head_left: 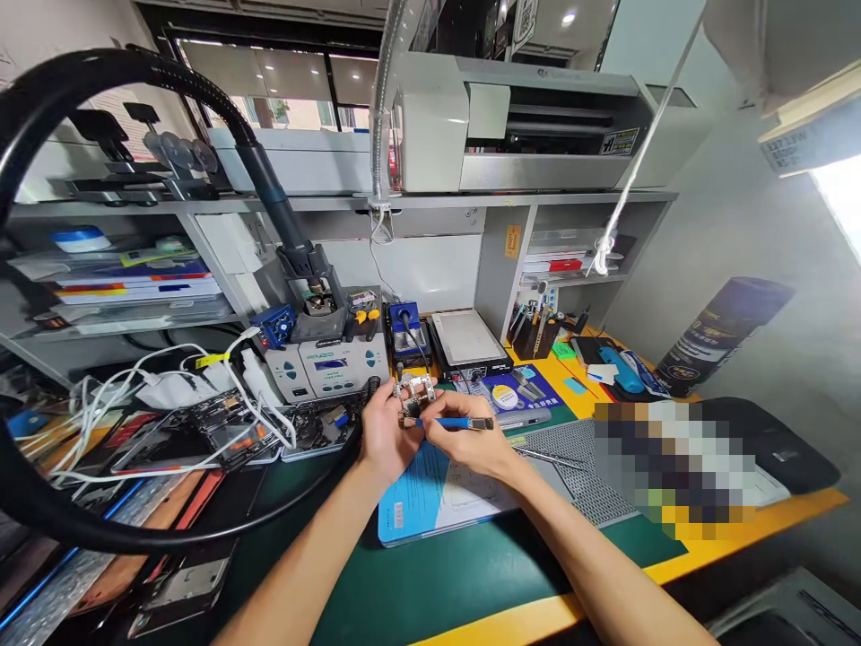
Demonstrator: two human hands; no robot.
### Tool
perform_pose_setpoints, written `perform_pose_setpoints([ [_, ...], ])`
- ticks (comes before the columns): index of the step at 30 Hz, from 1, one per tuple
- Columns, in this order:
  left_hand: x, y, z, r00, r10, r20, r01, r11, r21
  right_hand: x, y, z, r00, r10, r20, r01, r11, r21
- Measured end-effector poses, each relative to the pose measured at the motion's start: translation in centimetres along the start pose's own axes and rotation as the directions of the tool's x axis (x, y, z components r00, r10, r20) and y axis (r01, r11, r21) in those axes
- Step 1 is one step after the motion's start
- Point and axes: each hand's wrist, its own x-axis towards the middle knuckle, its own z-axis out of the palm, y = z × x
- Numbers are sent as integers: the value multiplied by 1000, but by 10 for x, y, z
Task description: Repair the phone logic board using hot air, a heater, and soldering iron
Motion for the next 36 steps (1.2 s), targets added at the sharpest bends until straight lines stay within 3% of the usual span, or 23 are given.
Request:
perform_pose_setpoints([
  [12,-2,3,1,1000,-24,-12,24,1000,-13,-2,0,-1,998,-12,55,15,998,-58],
  [24,3,2,-3,1000,-4,31,6,999,-54,0,3,-6,999,34,23,-34,999,2],
  [30,2,2,-6,1000,-16,16,16,999,-46,0,1,-6,997,45,67,-46,999,14],
  [36,2,3,-3,1000,-7,9,8,997,-73,6,0,-15,976,209,55,-213,974,78],
])
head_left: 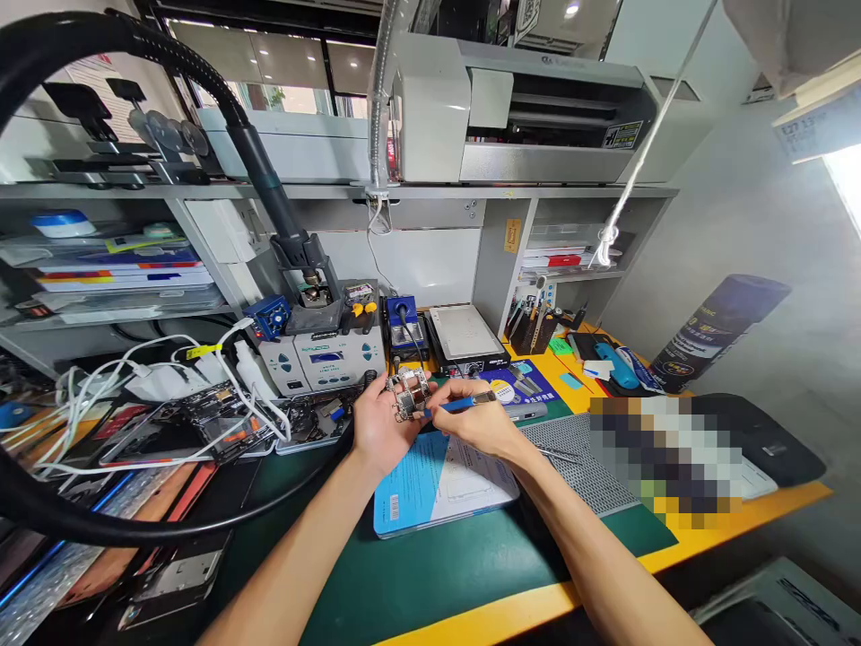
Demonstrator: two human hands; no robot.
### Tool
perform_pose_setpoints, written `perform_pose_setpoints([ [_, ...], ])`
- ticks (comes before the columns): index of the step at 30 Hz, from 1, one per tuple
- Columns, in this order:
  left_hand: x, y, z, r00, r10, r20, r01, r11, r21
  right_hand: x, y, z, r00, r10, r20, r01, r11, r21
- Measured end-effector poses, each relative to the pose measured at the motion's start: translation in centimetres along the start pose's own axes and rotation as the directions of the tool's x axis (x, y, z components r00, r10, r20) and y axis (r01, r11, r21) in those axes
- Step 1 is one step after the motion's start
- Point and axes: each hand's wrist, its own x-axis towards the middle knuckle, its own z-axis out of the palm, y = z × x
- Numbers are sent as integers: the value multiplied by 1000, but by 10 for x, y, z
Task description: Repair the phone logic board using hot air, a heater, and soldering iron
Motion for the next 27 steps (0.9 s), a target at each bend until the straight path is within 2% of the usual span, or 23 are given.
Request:
perform_pose_setpoints([
  [2,0,0,0,1000,0,-7,0,1000,-4,1,-1,-4,998,57,13,-57,998,17],
  [9,5,-3,-7,999,31,32,-30,999,-26,5,-5,-14,990,140,-15,-139,990,12],
  [16,8,-5,-11,995,45,85,-43,999,-28,8,8,-18,994,50,-95,-54,998,-43],
  [21,7,-5,-8,998,45,52,-43,998,-34,8,12,-19,987,-3,-160,-20,990,-140],
  [27,5,-5,-4,997,52,50,-52,999,2,5,8,-20,990,-22,-136,-2,984,-176],
])
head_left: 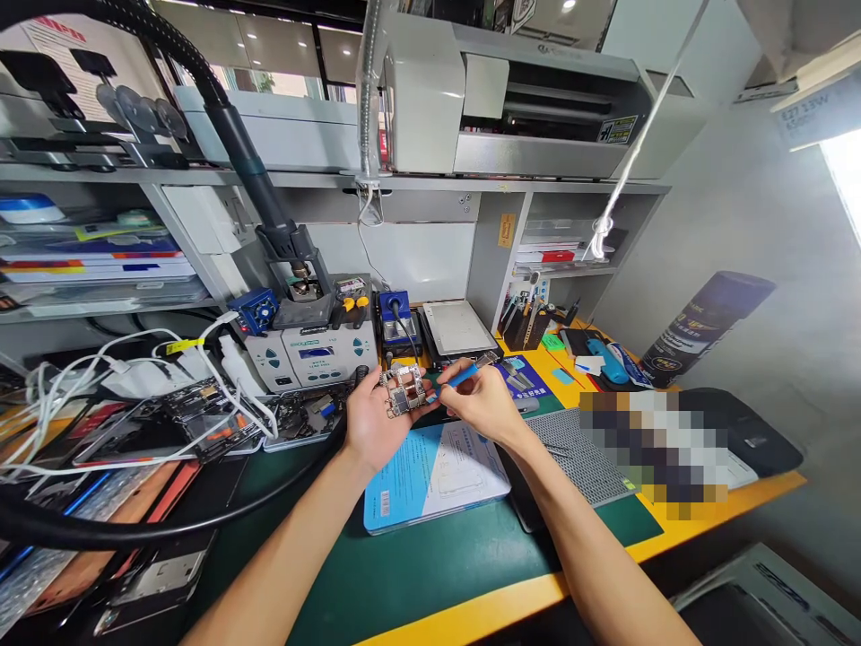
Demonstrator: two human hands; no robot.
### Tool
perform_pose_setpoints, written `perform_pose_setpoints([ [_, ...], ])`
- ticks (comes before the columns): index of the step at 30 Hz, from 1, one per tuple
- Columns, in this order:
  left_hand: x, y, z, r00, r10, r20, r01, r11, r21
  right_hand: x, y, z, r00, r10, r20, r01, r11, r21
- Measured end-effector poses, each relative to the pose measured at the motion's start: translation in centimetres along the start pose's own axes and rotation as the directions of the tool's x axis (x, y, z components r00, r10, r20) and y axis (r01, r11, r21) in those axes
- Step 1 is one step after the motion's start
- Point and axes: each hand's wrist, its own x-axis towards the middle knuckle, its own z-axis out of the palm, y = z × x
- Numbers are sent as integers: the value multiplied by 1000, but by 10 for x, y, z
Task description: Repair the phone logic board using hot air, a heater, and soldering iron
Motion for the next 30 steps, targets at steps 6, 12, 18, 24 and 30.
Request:
perform_pose_setpoints([
  [6,0,-5,1,998,22,65,-27,997,74,0,2,1,999,-17,-51,18,1000,20],
  [12,1,-7,1,995,34,95,-44,993,106,1,4,1,995,-71,-64,72,997,5],
  [18,1,-7,0,996,36,82,-45,993,113,1,3,2,987,-135,-88,137,990,18],
  [24,-1,-6,2,997,31,64,-39,993,114,1,6,3,973,-190,-130,204,973,103],
  [30,-2,-5,5,998,26,49,-31,994,105,-4,-5,6,938,-309,-155,301,951,-72],
])
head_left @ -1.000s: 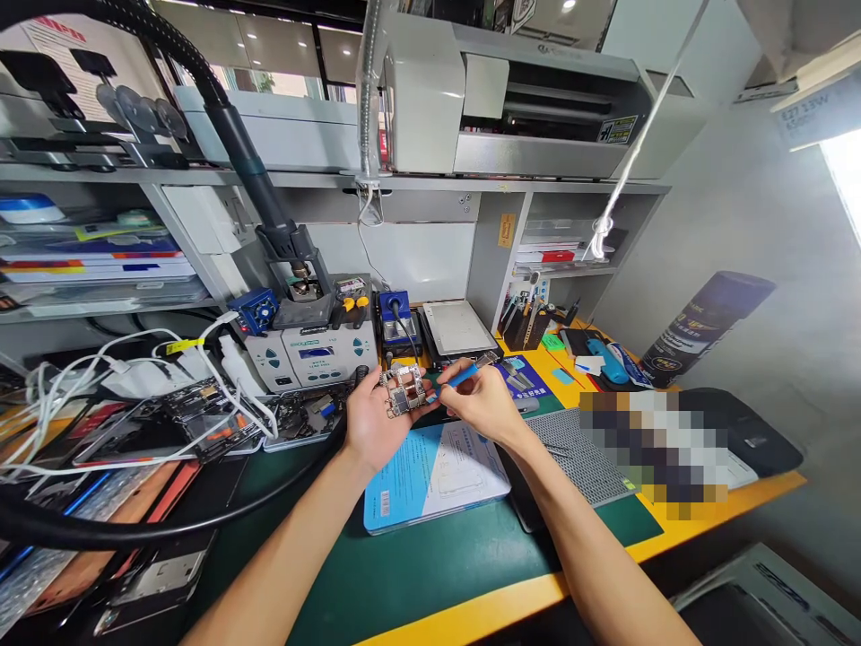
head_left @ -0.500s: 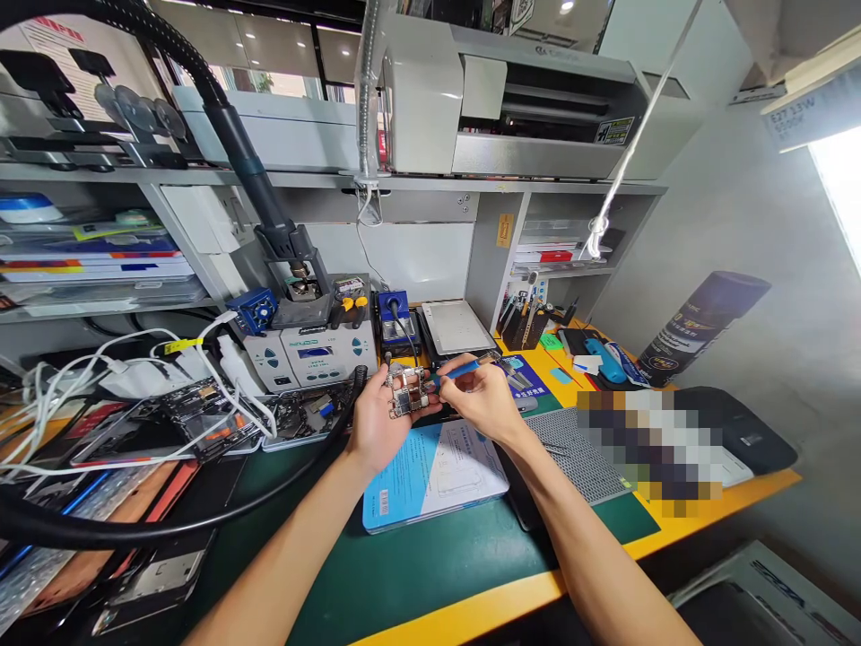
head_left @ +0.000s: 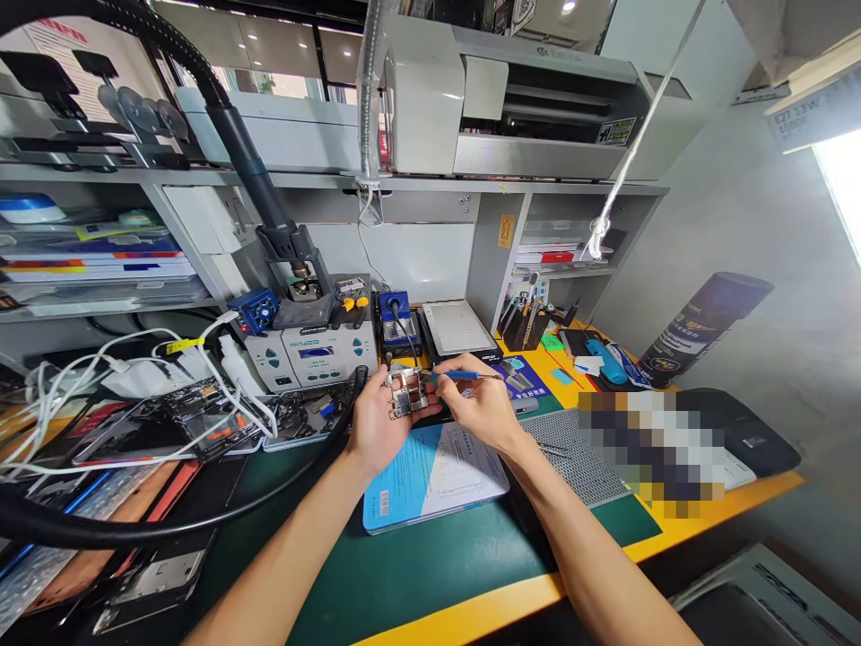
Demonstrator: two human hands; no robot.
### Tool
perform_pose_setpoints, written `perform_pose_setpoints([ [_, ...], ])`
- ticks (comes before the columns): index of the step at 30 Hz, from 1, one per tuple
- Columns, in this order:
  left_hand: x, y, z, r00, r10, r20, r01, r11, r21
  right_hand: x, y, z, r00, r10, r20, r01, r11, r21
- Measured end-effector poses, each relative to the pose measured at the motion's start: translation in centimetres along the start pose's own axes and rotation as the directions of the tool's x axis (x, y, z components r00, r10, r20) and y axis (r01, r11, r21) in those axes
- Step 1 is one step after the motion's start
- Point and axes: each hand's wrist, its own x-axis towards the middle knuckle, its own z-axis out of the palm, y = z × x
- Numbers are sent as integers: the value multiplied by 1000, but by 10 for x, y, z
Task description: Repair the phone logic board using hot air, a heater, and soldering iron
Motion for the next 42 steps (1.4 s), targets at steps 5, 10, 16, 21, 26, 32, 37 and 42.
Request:
perform_pose_setpoints([
  [5,0,1,0,1000,-3,-30,2,1000,-7,-3,-2,2,982,-180,55,184,980,-78],
  [10,0,2,0,998,-7,-67,7,1000,-3,-6,5,3,980,-170,101,176,983,-59],
  [16,-3,1,3,999,-14,-39,15,999,28,-5,2,2,982,-160,95,166,984,-60],
  [21,-1,-1,-1,1000,-3,-5,3,1000,26,-3,-4,2,983,-180,29,182,979,-88],
  [26,2,-3,-5,999,-7,33,6,1000,5,-2,-3,1,978,-208,4,208,974,-86],
  [32,1,-2,-4,999,-3,53,4,1000,-15,-3,-1,3,971,-238,-14,236,967,-95],
  [37,0,-1,-3,999,-8,43,9,1000,-23,-3,-3,3,959,-284,7,283,952,-120],
  [42,2,-1,-5,1000,-3,20,4,999,-35,-5,-1,4,960,-276,41,279,953,-120],
])
